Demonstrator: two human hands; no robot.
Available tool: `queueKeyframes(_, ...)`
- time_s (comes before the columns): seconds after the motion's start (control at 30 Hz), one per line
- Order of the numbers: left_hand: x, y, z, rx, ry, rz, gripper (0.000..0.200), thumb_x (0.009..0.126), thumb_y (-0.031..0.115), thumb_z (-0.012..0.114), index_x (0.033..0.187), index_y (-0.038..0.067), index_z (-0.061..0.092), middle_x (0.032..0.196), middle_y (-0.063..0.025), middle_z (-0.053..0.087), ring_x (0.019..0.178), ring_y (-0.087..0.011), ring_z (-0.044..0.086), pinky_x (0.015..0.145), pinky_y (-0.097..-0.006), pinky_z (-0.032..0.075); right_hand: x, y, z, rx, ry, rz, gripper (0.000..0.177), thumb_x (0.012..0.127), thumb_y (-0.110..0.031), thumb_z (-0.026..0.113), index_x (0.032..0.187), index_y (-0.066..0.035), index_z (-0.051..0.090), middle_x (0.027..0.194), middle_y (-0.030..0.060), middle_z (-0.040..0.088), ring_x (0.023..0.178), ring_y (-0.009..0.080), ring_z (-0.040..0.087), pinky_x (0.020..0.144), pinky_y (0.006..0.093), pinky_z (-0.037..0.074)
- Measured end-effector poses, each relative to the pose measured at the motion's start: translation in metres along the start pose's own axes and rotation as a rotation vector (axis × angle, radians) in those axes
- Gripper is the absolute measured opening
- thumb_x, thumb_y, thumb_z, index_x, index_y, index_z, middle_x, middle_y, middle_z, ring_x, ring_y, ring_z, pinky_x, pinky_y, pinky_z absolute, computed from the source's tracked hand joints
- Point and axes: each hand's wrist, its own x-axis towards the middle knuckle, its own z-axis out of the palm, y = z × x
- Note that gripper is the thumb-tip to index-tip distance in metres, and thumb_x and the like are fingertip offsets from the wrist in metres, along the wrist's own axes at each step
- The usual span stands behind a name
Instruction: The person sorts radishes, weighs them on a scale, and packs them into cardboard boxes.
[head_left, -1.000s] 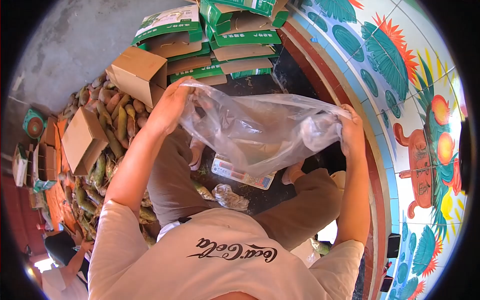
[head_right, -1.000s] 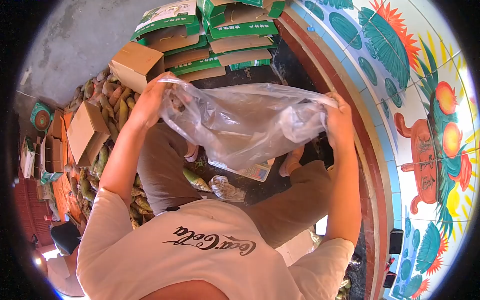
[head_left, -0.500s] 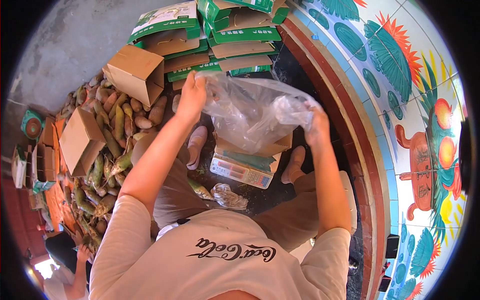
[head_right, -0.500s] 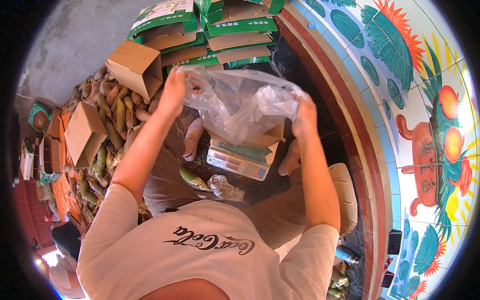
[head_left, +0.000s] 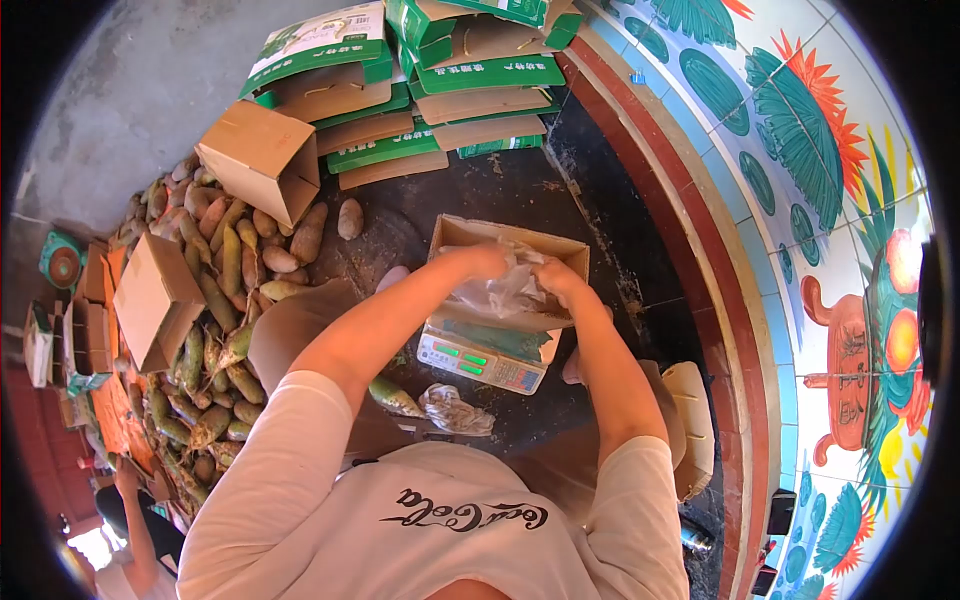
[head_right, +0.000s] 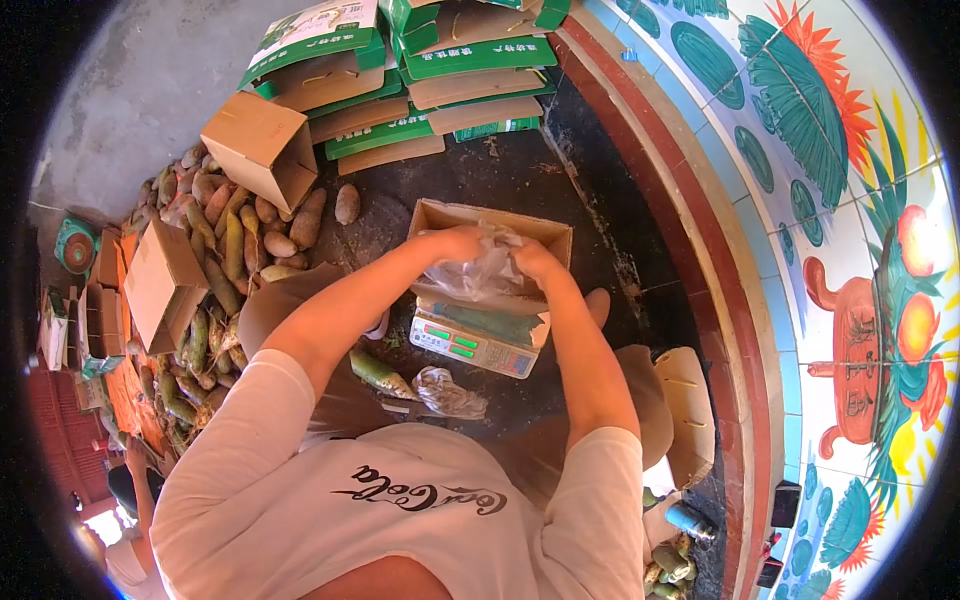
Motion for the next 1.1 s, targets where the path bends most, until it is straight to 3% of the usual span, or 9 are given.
queueKeyframes(0.1,0.007,0.015,-0.005,0.245,-0.127,-0.004,0.042,0.083,0.015,0.046,0.123,0.005,0.051,0.121,-0.0174,0.054,0.106,-0.0313,0.054,0.088,-0.0387,0.042,0.064,0.057,-0.003,-0.167,-0.099,-0.141,0.033,0.082,-0.004,0.041,0.11,-0.004,0.057,0.09,0.005,0.059,0.077,0.0167,0.052,0.07,0.0285,0.044)
queueKeyframes(0.23,0.051,-0.03,0.031,0.291,-0.207,-0.035,0.036,0.083,0.015,0.045,0.114,0.002,0.057,0.118,-0.0177,0.055,0.105,-0.0324,0.055,0.09,-0.0397,0.042,0.042,0.025,0.003,-0.589,-0.142,-0.001,0.041,0.081,-0.004,0.041,0.12,-0.004,0.052,0.121,0.0167,0.054,0.109,0.0271,0.051,0.092,0.034,0.04)
queueKeyframes(0.37,0.068,-0.054,0.053,0.457,-0.248,0.015,0.031,0.083,0.015,0.044,0.103,-0.001,0.062,0.111,-0.0198,0.058,0.101,-0.0344,0.057,0.087,-0.0413,0.044,0.072,0.057,0.01,-1.007,-0.19,0.056,0.039,0.081,-0.01,0.045,0.119,-0.003,0.053,0.123,0.0185,0.052,0.11,0.0312,0.053,0.09,0.0383,0.044)
queueKeyframes(0.47,0.038,-0.019,0.021,0.562,-0.211,0.046,0.029,0.082,0.015,0.045,0.097,-0.001,0.063,0.105,-0.0214,0.06,0.098,-0.0358,0.058,0.085,-0.0419,0.045,0.076,0.052,0.002,-0.913,-0.066,0.087,0.042,0.078,-0.007,0.049,0.12,-0.005,0.051,0.116,0.0204,0.055,0.111,0.0325,0.051,0.092,0.039,0.042)
queueKeyframes(0.57,0.004,-0.004,-0.001,0.369,0.037,0.031,0.028,0.08,0.017,0.048,0.095,0.001,0.064,0.099,-0.0224,0.061,0.093,-0.0363,0.058,0.082,-0.0422,0.046,0.039,0.03,-0.01,-0.884,0.136,-0.189,0.03,0.079,-0.003,0.047,0.108,-0.002,0.056,0.11,0.0194,0.058,0.103,0.0352,0.055,0.087,0.0412,0.045)
queueKeyframes(0.83,-0.07,-0.013,-0.035,-0.043,0.6,0.079,0.023,0.072,0.016,0.062,0.09,0.002,0.064,0.087,-0.0182,0.063,0.082,-0.0303,0.062,0.073,-0.0359,0.048,-0.044,-0.009,-0.037,-0.524,0.382,-0.273,0.041,0.073,-0.022,0.068,0.104,-0.002,0.051,0.095,0.02,0.062,0.093,0.0349,0.059,0.078,0.0397,0.046)
queueKeyframes(0.87,-0.08,-0.013,-0.039,-0.1,0.654,0.066,0.019,0.072,0.014,0.064,0.087,0.002,0.064,0.078,-0.0123,0.064,0.074,-0.023,0.062,0.068,-0.0304,0.047,-0.049,-0.007,-0.041,-0.438,0.39,-0.324,0.04,0.073,-0.022,0.068,0.103,-0.001,0.051,0.095,0.0201,0.062,0.092,0.0349,0.059,0.078,0.0394,0.046)
queueKeyframes(0.93,-0.092,-0.023,-0.052,-0.4,0.607,-0.001,0.02,0.073,0.018,0.065,0.087,0.003,0.064,0.077,-0.009,0.064,0.073,-0.0197,0.06,0.066,-0.0294,0.046,-0.057,-0.003,-0.052,-0.376,0.465,-0.448,0.031,0.078,-0.023,0.065,0.094,0.001,0.054,0.087,0.0156,0.064,0.081,0.0282,0.061,0.071,0.0355,0.045)
queueKeyframes(1.1,-0.099,-0.053,-0.087,-0.846,0.518,-0.056,0.016,0.078,0.021,0.066,0.075,0.006,0.062,0.069,0.0001,0.057,0.061,-0.0093,0.048,0.054,-0.0244,0.037,-0.042,0.01,-0.086,0.107,0.397,-0.23,0.03,0.087,-0.027,0.056,0.077,0.001,0.06,0.07,0.0034,0.058,0.065,0.0133,0.05,0.063,0.0283,0.041)
